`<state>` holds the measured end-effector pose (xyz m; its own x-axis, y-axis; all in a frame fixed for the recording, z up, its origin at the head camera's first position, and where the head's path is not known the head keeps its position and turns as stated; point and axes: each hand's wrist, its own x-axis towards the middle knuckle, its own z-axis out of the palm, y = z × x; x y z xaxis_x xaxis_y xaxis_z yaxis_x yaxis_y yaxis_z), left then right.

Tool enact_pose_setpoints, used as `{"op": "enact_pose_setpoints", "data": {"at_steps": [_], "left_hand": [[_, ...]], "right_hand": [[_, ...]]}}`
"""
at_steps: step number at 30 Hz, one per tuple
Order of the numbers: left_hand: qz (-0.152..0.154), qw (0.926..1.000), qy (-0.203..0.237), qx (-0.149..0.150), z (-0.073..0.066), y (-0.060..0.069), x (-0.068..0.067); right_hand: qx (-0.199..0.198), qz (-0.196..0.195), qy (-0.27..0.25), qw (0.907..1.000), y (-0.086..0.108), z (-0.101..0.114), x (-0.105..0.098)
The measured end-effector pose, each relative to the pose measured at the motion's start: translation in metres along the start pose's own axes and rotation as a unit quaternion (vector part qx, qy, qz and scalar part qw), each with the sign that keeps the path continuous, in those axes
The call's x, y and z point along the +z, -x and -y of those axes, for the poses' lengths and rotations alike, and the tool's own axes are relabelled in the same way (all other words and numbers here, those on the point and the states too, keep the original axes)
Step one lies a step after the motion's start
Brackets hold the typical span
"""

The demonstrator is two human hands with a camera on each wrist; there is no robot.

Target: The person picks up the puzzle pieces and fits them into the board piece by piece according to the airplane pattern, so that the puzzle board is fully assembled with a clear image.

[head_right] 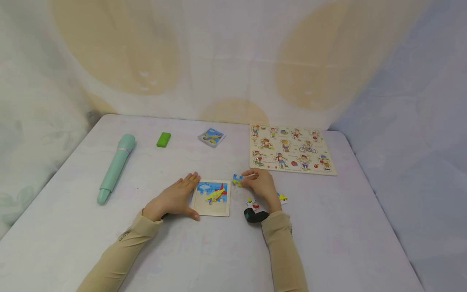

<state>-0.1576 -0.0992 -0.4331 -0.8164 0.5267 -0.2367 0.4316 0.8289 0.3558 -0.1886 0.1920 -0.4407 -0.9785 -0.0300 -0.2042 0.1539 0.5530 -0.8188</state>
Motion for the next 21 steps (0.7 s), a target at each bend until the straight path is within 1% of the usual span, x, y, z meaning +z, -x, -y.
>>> {"op": "enact_pose_setpoints", "data": {"at_steps": [3, 8, 11, 17, 21], "left_hand": [[-0.002, 1.0000, -0.001, 0.001, 0.000, 0.000, 0.000], [-0.003, 1.0000, 0.001, 0.002, 0.000, 0.000, 0.000], [-0.002, 1.0000, 0.003, 0.001, 0.001, 0.000, 0.000], [-0.003, 1.0000, 0.008, 0.001, 0.001, -0.001, 0.000], [-0.003, 1.0000, 0.006, 0.000, 0.002, -0.001, 0.001]], "right_hand": [[-0.008, 0.012, -0.027, 0.9995, -0.001, 0.001, 0.003], [-0.022, 0.059, -0.059, 0.9963, -0.001, 0.008, 0.016], [-0.010, 0.076, -0.070, 0.9946, -0.001, 0.012, 0.024], [0.031, 0.084, -0.085, 0.9924, 0.003, 0.021, 0.032], [0.028, 0.097, -0.103, 0.9895, 0.006, 0.029, 0.039]]}}
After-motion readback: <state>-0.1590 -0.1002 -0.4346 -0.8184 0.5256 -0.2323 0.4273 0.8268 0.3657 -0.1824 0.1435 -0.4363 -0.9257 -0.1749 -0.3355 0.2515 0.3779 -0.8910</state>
